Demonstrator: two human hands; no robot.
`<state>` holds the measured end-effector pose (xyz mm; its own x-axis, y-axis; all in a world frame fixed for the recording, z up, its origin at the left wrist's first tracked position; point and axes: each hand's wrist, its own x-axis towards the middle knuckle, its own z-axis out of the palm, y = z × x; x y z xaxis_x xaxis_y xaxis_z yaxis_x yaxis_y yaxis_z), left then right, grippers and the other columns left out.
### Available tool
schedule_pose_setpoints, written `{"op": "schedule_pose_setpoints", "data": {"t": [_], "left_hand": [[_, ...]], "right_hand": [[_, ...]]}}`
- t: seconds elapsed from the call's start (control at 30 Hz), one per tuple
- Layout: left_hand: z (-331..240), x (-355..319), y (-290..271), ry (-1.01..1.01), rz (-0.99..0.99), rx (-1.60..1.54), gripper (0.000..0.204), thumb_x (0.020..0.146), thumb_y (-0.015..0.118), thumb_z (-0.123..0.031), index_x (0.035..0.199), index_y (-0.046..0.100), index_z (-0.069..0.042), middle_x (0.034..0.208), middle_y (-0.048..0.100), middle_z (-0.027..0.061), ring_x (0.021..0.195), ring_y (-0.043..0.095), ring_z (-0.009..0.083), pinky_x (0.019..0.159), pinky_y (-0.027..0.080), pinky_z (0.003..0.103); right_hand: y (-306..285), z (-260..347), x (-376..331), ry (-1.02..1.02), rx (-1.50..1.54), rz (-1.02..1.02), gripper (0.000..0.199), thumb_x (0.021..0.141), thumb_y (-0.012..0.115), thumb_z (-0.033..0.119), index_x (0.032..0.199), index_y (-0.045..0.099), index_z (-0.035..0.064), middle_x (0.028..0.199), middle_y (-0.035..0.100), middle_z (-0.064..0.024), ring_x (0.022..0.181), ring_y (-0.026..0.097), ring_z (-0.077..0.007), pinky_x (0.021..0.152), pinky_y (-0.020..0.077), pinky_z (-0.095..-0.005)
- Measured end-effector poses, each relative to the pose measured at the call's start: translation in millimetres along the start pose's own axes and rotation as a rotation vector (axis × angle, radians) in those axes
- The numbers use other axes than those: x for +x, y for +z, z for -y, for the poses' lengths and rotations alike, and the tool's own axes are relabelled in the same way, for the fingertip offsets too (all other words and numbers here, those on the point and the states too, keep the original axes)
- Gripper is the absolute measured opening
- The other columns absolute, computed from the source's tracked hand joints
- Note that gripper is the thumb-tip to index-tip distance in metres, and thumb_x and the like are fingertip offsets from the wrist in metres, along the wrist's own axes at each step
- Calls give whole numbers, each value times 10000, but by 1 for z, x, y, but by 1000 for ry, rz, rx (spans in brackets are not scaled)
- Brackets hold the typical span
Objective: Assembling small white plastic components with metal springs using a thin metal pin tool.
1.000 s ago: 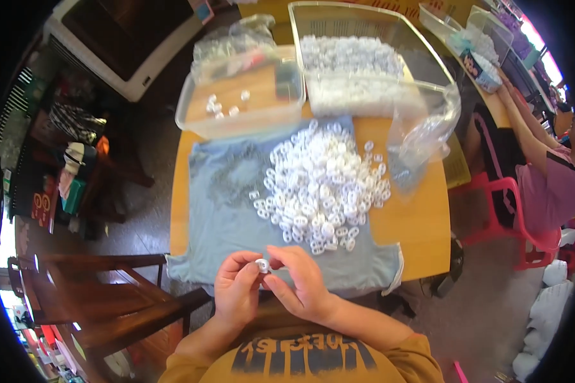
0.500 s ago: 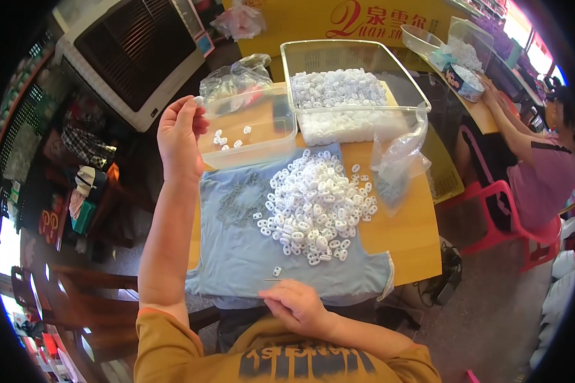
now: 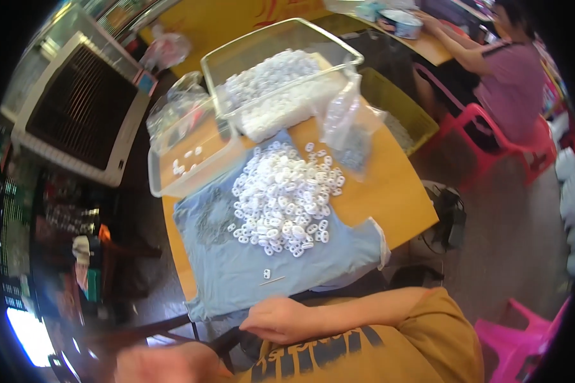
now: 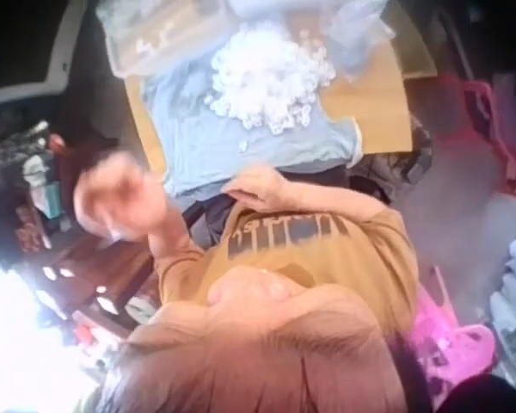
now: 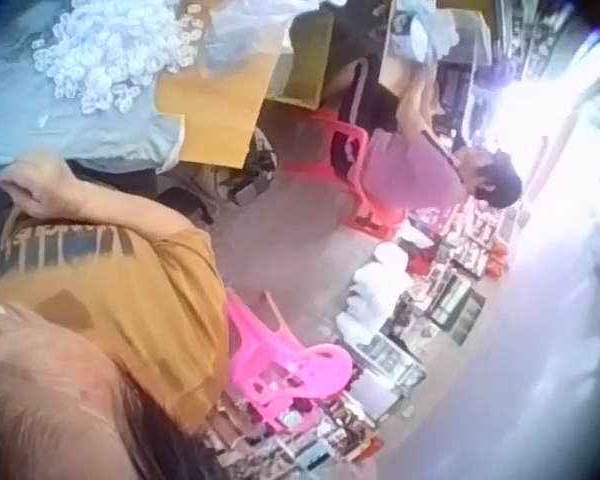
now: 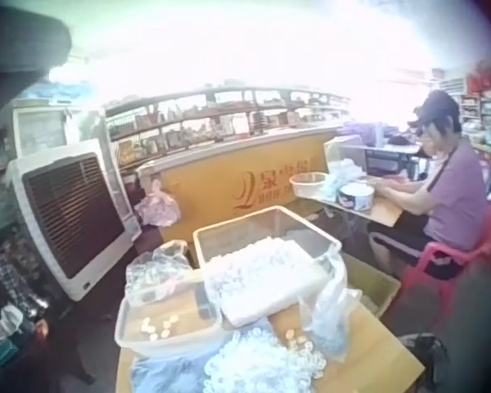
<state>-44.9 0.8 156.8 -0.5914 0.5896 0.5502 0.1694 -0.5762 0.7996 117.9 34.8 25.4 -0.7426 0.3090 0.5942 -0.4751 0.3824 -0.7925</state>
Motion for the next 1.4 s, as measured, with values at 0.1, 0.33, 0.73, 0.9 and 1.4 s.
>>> {"op": "schedule_pose_setpoints", "data": {"t": [0.1,0.33,0.73,0.9,1.4], "left_hand": [[-52,-28,22,290,137,-75,139,819,482,-151,718,387,-150,603,293,-31,520,309,121,481,283,242],[-70,-25,59,1567,-157,-141,27,733,600,-36,752,590,-52,722,560,67,700,571,181,619,447,313],[-115,-54,70,1289,257,42,270,708,664,19,717,428,-113,719,385,-60,535,422,28,439,261,178],[-119,-65,75,1195,288,-55,276,713,650,40,720,417,-109,726,397,-61,538,427,33,433,266,183],[-99,-57,77,1427,276,-253,210,728,634,-24,654,457,-107,678,392,-47,541,427,56,445,304,188]], "right_hand": [[6,-2,-9,-27,-15,83,171,804,604,35,973,576,32,726,542,-90,641,542,-279,557,435,-367],[11,10,-15,-51,-34,82,104,828,571,70,920,563,22,709,502,-92,658,534,-285,568,428,-375],[18,30,-34,-6,-23,145,93,826,556,139,862,555,53,761,559,-117,721,559,-339,604,452,-416],[21,32,-39,-64,-64,68,63,833,561,89,878,554,45,707,509,-107,675,542,-313,570,433,-394],[25,29,-42,145,15,132,114,824,554,147,859,586,43,796,597,-122,766,579,-332,654,467,-401]]}}
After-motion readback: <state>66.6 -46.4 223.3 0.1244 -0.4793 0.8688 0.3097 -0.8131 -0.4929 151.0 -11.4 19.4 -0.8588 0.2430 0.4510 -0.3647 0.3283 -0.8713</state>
